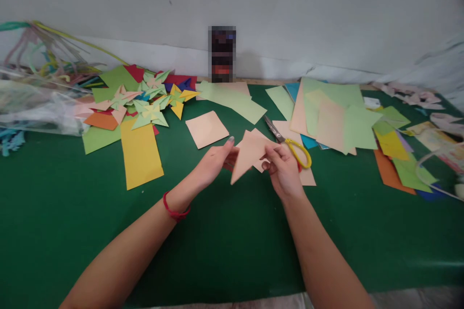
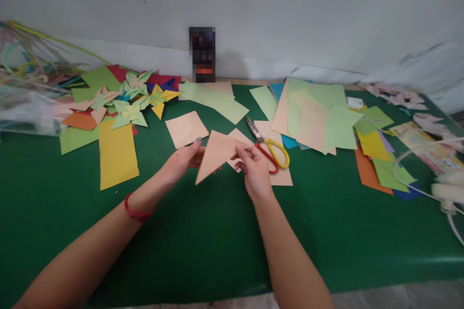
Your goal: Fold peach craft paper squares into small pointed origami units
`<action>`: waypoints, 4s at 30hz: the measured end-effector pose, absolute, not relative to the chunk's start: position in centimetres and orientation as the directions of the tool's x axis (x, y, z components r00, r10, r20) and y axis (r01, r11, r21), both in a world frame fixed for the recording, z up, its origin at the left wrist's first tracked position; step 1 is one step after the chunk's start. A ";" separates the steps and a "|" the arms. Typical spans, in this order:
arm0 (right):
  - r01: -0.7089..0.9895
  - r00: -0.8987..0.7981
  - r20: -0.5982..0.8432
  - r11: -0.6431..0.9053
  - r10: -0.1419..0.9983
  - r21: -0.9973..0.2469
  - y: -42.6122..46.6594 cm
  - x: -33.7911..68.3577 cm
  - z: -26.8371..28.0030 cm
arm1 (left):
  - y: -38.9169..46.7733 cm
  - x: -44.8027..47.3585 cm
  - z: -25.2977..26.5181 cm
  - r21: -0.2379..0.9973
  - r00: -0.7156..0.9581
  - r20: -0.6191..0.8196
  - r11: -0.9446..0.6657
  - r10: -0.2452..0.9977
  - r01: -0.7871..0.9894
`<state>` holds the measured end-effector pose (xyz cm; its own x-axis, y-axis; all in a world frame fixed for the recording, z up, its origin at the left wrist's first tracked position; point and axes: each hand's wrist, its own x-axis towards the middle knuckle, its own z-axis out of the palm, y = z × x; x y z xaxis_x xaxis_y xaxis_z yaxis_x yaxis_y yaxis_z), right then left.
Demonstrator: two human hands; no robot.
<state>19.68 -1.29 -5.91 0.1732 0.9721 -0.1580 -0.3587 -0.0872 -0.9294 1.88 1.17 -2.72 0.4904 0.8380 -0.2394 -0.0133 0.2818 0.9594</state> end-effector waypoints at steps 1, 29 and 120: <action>-0.369 0.168 -0.157 -0.086 0.973 -0.925 -1.3 19.7 -5.9 | 1.2 1.9 -2.9 0.969 0.475 -0.212 0.247 0.854 -0.011; -0.339 0.217 -0.169 -0.088 0.961 -0.937 -1.3 19.1 -5.7 | 1.3 1.7 -2.7 0.997 0.203 -0.066 0.059 0.977 0.041; 0.072 0.397 -0.004 -0.036 0.918 -0.997 -1.6 18.8 -6.4 | 0.9 2.9 -5.2 0.931 -0.018 -0.208 0.192 0.978 -0.309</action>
